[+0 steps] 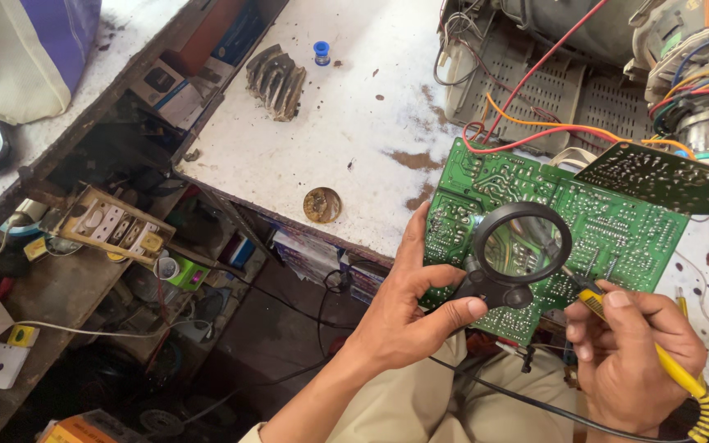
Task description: The person holds a magnifying glass over a green circuit board and uses a yellow probe to touch various points on the board. The person moves the magnifying glass and probe across different areas of the board throughout the clip.
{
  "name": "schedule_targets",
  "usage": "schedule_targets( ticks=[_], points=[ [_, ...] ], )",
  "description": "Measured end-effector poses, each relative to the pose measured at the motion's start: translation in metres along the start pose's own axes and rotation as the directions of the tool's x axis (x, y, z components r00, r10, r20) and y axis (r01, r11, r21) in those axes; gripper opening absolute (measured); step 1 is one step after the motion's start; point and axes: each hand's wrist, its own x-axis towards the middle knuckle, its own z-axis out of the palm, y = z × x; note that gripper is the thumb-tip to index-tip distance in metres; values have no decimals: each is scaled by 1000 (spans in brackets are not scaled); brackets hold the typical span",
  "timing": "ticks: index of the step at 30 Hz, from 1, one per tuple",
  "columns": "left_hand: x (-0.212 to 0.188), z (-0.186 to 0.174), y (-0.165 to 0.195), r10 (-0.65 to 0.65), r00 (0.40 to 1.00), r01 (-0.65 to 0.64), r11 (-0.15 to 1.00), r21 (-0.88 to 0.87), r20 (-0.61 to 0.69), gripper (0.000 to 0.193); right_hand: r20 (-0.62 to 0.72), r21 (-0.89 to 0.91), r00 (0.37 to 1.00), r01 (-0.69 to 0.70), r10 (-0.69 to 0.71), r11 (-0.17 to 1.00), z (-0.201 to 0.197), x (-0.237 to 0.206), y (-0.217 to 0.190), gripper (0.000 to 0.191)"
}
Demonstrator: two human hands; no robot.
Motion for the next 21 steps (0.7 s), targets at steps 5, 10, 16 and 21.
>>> schedule_targets(
  ticks=[5,10,16,21],
  points=[
    [0,0,-1,14,1000,-14,1000,8,0,38,5,15,1000,7,-7,1000,2,-1,-1,13],
    [0,1,-1,11,1000,-11,1000,8,-2,38,-5,-2,1000,9,-9,1000,2,-2,-1,13],
    [0,0,-1,0,1000,0,1000,5,6,36,-27,24,998,49,-49,998,-3,-4,-1,15],
    [-1,1,-2,15,1000,-15,1000,10,-5,35,-42,-15,999,32,-32,999,-7,-6,-1,16]
  ],
)
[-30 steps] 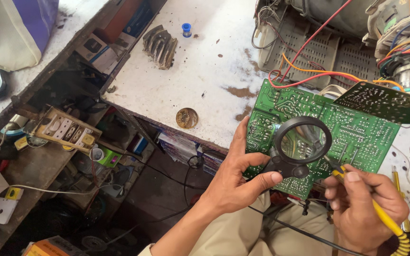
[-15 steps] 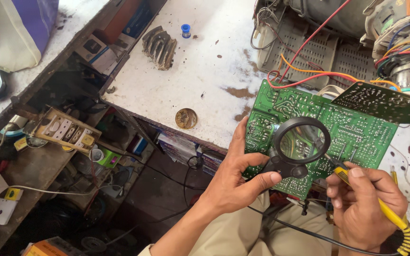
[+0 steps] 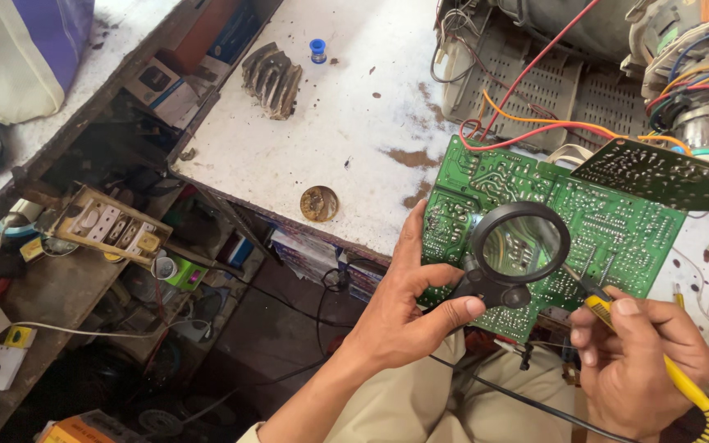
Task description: The person holds a magnifying glass over a green circuit board and uses a yellow probe to touch various points on the board. The person moves the magnifying glass and probe across different areas of the board throughout the clip.
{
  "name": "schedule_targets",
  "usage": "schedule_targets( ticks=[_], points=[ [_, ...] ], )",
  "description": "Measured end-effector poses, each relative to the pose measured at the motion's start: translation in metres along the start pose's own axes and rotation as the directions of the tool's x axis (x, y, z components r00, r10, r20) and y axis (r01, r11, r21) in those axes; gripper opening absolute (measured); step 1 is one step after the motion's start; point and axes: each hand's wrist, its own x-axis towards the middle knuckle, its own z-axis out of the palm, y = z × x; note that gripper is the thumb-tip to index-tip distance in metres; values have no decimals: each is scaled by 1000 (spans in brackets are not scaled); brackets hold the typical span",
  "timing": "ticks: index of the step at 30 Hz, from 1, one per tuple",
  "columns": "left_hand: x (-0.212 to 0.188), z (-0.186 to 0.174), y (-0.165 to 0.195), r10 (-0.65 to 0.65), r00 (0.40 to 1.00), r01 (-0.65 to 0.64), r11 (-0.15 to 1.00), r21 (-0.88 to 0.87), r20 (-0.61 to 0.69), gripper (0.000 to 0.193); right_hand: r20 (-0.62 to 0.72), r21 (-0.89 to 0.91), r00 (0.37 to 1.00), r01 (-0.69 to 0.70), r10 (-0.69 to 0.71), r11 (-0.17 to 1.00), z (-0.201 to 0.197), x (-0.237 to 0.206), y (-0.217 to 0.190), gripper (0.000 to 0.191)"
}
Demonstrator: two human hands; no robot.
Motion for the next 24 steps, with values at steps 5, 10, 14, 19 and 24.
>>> schedule_targets(
  ticks=[5,10,14,19,24],
  points=[
    [0,-1,0,0,1000,0,1000,8,4,35,29,7,1000,8,-8,1000,4,0,0,15],
    [0,-1,1,-14,1000,14,1000,0,6,35,26,-43,1000,-1,2,999,10,3,-1,14],
    [1,-1,1,4,1000,-4,1000,-11,8,35,29,-20,999,-16,16,1000,10,6,-1,14],
    [1,-1,1,2,1000,-2,1000,-2,5,35,41,-17,999,-9,10,1000,9,5,-1,16],
    [1,-2,2,7,1000,-7,1000,-1,9,35,28,-18,999,-36,37,999,9,6,-2,14]
  ],
)
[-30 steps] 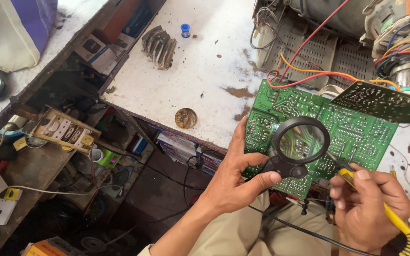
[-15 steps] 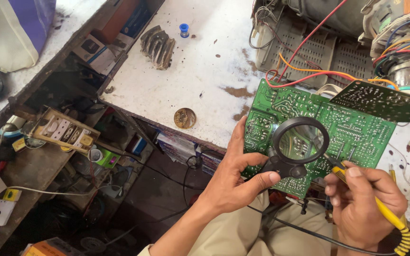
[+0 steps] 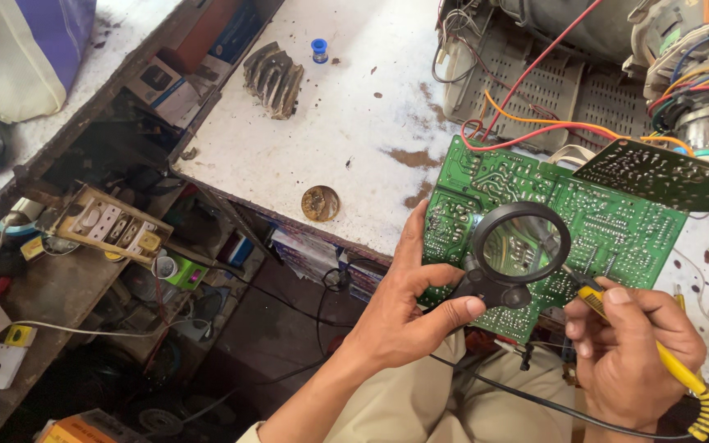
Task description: The person holds a magnifying glass over a green circuit board and uses a yellow probe to touch various points on the board. The person moves the magnifying glass and probe across different areas of the board throughout the clip.
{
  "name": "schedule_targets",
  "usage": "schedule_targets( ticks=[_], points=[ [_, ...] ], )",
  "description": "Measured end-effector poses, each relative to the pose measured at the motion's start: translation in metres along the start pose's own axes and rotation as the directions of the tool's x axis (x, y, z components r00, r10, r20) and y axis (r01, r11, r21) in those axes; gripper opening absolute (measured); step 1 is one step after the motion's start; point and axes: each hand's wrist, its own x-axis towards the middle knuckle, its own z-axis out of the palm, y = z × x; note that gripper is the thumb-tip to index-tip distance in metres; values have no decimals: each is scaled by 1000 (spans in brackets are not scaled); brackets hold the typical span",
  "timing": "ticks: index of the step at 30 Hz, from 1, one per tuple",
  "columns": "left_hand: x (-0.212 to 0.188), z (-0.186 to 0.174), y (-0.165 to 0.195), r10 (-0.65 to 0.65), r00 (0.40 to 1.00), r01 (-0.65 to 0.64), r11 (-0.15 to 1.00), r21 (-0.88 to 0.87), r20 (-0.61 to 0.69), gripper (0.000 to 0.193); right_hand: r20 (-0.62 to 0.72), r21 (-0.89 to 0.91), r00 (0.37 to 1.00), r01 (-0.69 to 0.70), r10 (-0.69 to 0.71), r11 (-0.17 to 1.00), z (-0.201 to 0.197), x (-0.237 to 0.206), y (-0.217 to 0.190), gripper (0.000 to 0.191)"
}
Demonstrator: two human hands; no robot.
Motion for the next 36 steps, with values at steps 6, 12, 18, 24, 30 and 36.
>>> schedule_targets(
  ticks=[6,12,18,24,30,36],
  points=[
    [1,0,0,9,1000,-9,1000,9,-1,34,-22,61,999,-45,46,997,0,1,4,15],
    [2,-2,0,20,1000,-20,1000,9,6,34,-31,62,998,-47,49,997,0,4,5,13],
    [2,-3,0,9,1000,-9,1000,23,11,35,31,42,999,-25,24,999,-4,8,1,12],
    [2,-2,0,9,1000,-9,1000,-8,4,37,7,58,999,-36,35,998,-4,10,3,12],
    [1,-2,0,-9,1000,9,1000,6,7,37,7,68,1000,-29,29,997,-3,11,3,13],
    [1,-2,0,-26,1000,26,1000,4,4,39,-7,44,999,-34,35,998,-4,10,3,12]
  ],
)
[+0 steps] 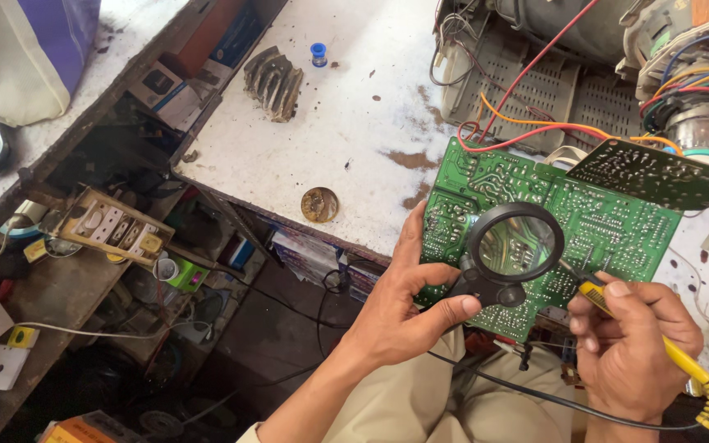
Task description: The person holds a magnifying glass over a green circuit board and uses a yellow probe to touch various points on the board. The person moves the magnifying glass and probe across different areas of the board throughout the clip.
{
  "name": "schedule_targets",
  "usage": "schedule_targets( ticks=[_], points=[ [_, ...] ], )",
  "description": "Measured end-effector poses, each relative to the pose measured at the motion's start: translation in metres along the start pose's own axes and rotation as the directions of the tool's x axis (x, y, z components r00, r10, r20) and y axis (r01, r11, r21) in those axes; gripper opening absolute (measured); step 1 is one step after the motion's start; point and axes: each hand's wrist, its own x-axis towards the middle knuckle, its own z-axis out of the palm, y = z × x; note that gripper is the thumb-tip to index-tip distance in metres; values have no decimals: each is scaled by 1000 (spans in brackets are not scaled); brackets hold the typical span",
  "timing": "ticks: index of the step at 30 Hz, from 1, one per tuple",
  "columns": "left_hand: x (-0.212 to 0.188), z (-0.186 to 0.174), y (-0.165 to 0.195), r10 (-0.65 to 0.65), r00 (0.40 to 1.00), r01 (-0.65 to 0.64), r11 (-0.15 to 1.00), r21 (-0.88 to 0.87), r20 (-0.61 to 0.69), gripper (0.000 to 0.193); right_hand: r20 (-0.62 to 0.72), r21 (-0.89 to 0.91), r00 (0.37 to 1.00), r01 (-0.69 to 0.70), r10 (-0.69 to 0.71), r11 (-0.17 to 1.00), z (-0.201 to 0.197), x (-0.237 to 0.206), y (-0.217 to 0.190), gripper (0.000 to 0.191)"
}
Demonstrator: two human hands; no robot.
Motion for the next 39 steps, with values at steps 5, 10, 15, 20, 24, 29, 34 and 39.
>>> schedule_targets(
  ticks=[5,10,15,20,24,29,34,39],
  points=[
    [0,0,0,34,999,-34,999,-21,1,38,-14,83,999,52,-51,995,-6,0,5,11],
    [1,1,-1,33,999,-33,999,4,1,36,-16,73,998,58,-57,996,-13,-3,6,13],
    [0,2,-1,34,999,-34,999,7,6,36,-67,32,996,63,-61,998,-16,-13,6,13],
    [-2,4,-4,48,999,-48,998,35,-1,36,-107,-21,991,78,-79,997,-23,-27,6,9],
    [-5,5,-6,12,1000,-12,996,87,7,34,-129,-28,988,83,-86,996,-28,-36,8,7],
    [-9,5,-5,56,998,-54,992,118,-13,31,-172,-38,980,97,-102,995,-29,-46,6,8],
    [-14,5,5,54,998,-55,998,22,11,30,-227,18,971,81,-75,997,-27,-53,2,12],
    [-19,8,17,33,999,-32,999,31,-37,29,-229,-6,971,69,-68,998,-32,-62,-3,15]
  ],
)
